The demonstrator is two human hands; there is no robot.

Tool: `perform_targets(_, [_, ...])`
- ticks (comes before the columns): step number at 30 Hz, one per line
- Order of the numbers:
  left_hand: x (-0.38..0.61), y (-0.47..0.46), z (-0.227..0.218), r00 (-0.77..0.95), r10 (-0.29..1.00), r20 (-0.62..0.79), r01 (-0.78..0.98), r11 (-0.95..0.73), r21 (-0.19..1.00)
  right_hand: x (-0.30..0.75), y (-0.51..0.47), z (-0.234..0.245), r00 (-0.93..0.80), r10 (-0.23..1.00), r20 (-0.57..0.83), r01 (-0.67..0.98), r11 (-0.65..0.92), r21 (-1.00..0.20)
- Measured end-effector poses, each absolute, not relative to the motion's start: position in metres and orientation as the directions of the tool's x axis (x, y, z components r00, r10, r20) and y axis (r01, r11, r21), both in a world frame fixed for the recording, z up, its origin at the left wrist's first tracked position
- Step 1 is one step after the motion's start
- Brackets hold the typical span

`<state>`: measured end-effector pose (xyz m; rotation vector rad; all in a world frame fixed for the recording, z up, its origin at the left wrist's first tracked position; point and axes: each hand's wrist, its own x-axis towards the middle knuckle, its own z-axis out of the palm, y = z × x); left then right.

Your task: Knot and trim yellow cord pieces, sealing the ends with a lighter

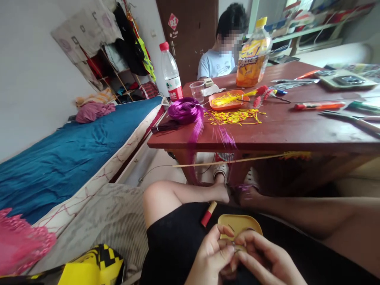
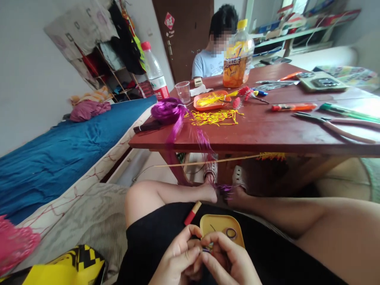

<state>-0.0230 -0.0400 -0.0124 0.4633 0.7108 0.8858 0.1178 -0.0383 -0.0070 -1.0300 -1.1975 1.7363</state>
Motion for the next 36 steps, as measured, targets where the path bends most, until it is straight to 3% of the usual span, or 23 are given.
perform_targets(4, [-0.023,-0.045,-0.012,0.346,0.843,-0.412,-0.432,0.533,0.727,0.113,-0.042,-0.011,-0.271,0.951,-0.149,-0.114,-0.186,-0.976])
perform_targets(8, [-0.024,-0.048,-0.007,0.19,0.873,-0.45,-0.196,0.483,0.854,0.115,-0.047,-0.012,-0.186,0.98,-0.065,0.085,-0.05,-0.995])
perform_targets(15, [-0.023,-0.047,-0.01,0.151,0.835,-0.529,-0.414,0.539,0.733,0.126,-0.046,-0.013,-0.257,0.962,0.092,0.216,0.15,-0.965])
perform_targets(19, [-0.024,-0.047,-0.012,0.146,0.826,-0.545,-0.473,0.542,0.694,0.124,-0.048,-0.016,-0.148,0.971,0.187,0.241,0.219,-0.946])
perform_targets(24, [-0.028,-0.048,-0.012,0.119,0.848,-0.516,-0.393,0.518,0.76,0.117,-0.054,-0.018,-0.058,0.988,0.146,0.293,0.156,-0.943])
perform_targets(36, [-0.034,-0.05,-0.015,0.139,0.885,-0.445,-0.142,0.462,0.875,0.12,-0.051,-0.016,-0.2,0.943,0.267,0.424,0.329,-0.844])
